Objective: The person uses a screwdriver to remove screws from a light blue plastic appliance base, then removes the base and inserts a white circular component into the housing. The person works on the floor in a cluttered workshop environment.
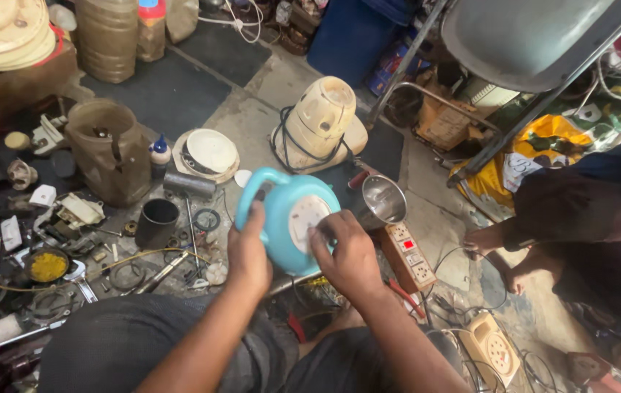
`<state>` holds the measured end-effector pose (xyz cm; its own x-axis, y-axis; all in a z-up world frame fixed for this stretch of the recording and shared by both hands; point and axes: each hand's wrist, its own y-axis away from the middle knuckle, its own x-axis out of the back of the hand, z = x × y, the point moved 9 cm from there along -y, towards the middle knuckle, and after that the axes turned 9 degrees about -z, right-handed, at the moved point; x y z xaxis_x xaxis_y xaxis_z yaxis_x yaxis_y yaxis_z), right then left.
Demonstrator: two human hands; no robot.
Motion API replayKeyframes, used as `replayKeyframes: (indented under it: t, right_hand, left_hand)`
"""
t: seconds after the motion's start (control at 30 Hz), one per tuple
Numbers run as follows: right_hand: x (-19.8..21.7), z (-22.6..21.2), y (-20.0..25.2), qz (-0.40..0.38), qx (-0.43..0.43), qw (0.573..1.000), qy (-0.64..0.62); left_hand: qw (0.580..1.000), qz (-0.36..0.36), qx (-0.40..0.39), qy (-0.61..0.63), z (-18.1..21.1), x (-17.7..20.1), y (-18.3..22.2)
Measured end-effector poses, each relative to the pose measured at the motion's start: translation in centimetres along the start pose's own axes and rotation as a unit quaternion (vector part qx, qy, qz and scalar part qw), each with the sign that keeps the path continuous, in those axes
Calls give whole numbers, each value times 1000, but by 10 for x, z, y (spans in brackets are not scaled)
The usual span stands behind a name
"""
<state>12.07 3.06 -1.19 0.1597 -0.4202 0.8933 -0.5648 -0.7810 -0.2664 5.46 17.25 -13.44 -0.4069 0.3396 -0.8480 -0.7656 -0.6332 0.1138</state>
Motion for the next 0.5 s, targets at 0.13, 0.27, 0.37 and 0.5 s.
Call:
replayKeyframes:
  t: [0.13, 0.27, 0.37, 0.5]
  right_hand:
    - [7, -34, -4, -52, 140, 984, 94]
    - [1, -48, -11, -124, 260, 944, 158]
    - [-2, -47, -8, -171, 299, 924, 164]
    - [-1, -47, -7, -194, 332, 906, 174]
  left_hand:
    - [995, -11, 95, 33, -13, 0, -5]
    - [990, -35, 32, -135, -3, -7, -1]
    - [988, -23, 45, -149, -5, -7, 0]
    - [985, -39, 41, -162, 2, -8, -2]
